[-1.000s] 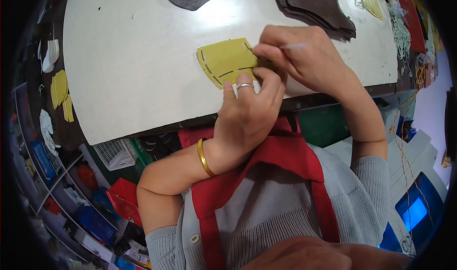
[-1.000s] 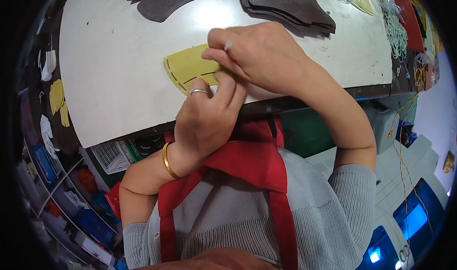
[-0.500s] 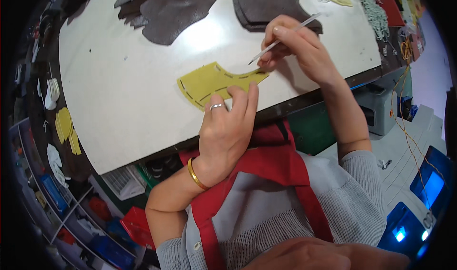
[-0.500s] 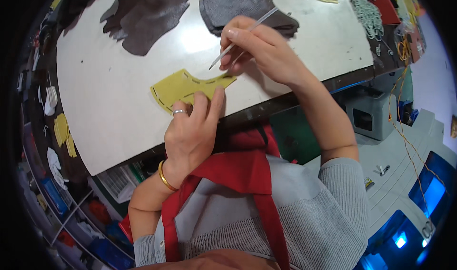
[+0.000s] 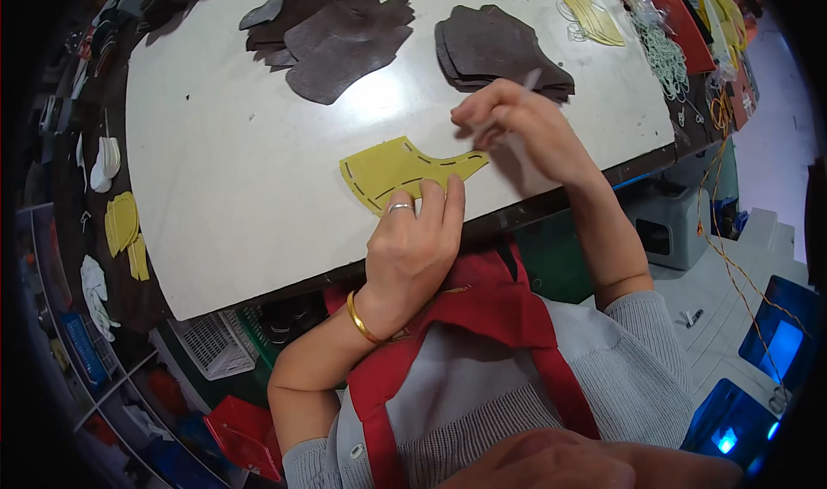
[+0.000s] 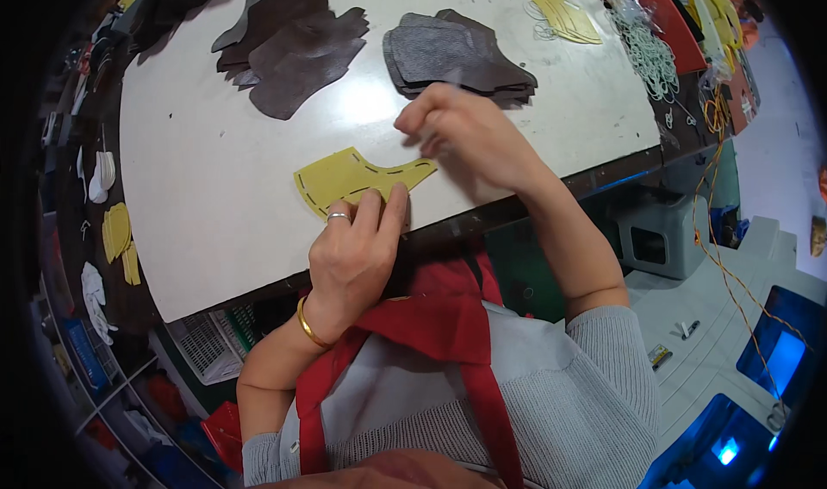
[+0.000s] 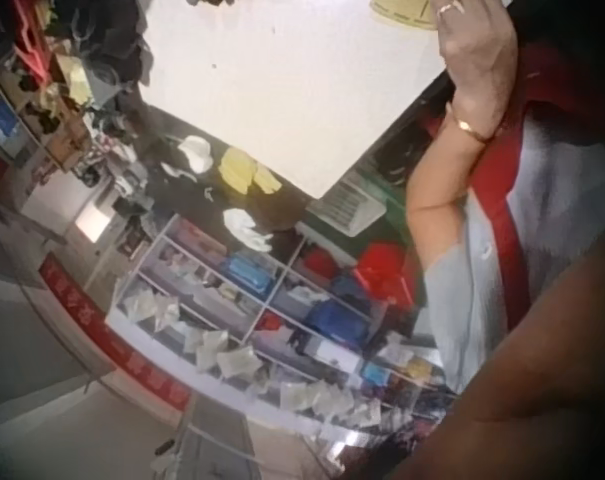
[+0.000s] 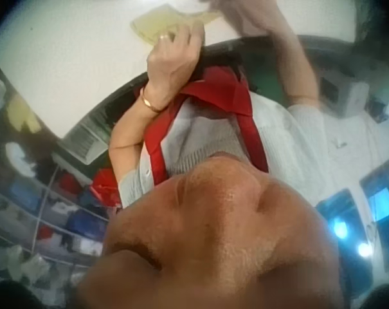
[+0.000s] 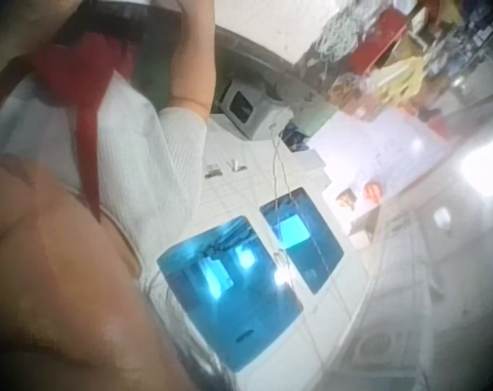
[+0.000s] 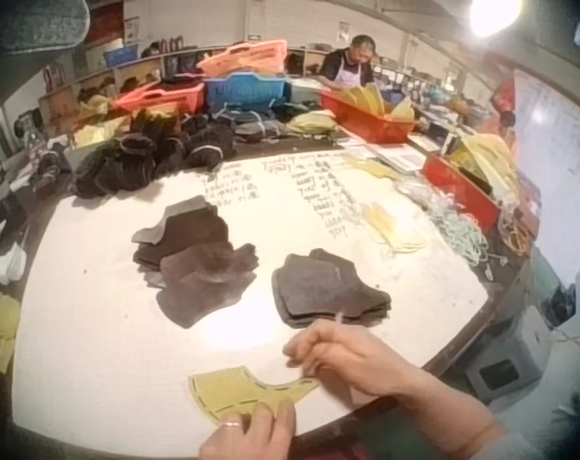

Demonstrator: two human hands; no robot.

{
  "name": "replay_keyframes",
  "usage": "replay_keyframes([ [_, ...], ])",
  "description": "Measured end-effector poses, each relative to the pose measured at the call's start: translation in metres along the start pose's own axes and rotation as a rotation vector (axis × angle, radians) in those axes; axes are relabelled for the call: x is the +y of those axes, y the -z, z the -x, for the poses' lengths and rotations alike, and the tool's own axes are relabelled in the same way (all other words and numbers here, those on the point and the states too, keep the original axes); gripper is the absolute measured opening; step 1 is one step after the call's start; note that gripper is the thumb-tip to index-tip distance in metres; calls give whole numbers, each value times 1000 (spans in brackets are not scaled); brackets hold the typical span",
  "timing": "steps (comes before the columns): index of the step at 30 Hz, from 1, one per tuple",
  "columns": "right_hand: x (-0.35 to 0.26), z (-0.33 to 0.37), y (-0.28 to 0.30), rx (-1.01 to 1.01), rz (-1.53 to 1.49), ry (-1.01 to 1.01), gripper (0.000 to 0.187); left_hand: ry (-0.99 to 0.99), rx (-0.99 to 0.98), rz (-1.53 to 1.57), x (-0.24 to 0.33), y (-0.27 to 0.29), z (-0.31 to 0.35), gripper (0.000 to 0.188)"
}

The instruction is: The person unbinds a stack of leather pieces and retrieves templates, then aligns a template onto each leather piece and traces guide lines onto them using a pen by hand.

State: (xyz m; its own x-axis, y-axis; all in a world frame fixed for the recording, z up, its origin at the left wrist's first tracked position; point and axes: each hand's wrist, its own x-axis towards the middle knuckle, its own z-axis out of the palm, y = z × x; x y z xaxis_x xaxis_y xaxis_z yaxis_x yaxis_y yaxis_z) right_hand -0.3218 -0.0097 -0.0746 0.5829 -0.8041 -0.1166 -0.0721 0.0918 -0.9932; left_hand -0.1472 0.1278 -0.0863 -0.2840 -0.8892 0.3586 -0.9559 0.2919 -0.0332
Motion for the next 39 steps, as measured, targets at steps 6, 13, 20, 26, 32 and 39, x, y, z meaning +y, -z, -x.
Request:
replay_keyframes([
  [6,-26,-3,-45,-168,1200,19,23,36,21,97,-8,0,-1,25],
  [13,-38,-5,44,302,739,5,24,41,197,290,-69,-14,-38,17],
  [20,-36,8,61,468,648,219,32,25,-36,250,-77,-5,-9,21],
  [26,-14,9,-14,-21,529,-20,17,27,183,412,-50,-1,34,26],
  [32,-5,7,-33,-117,647,-71,16,84,216,440,-47,-12,45,25],
  [39,4,7,-35,-176,917,186,15,59,158,391,-42,-3,43,25],
])
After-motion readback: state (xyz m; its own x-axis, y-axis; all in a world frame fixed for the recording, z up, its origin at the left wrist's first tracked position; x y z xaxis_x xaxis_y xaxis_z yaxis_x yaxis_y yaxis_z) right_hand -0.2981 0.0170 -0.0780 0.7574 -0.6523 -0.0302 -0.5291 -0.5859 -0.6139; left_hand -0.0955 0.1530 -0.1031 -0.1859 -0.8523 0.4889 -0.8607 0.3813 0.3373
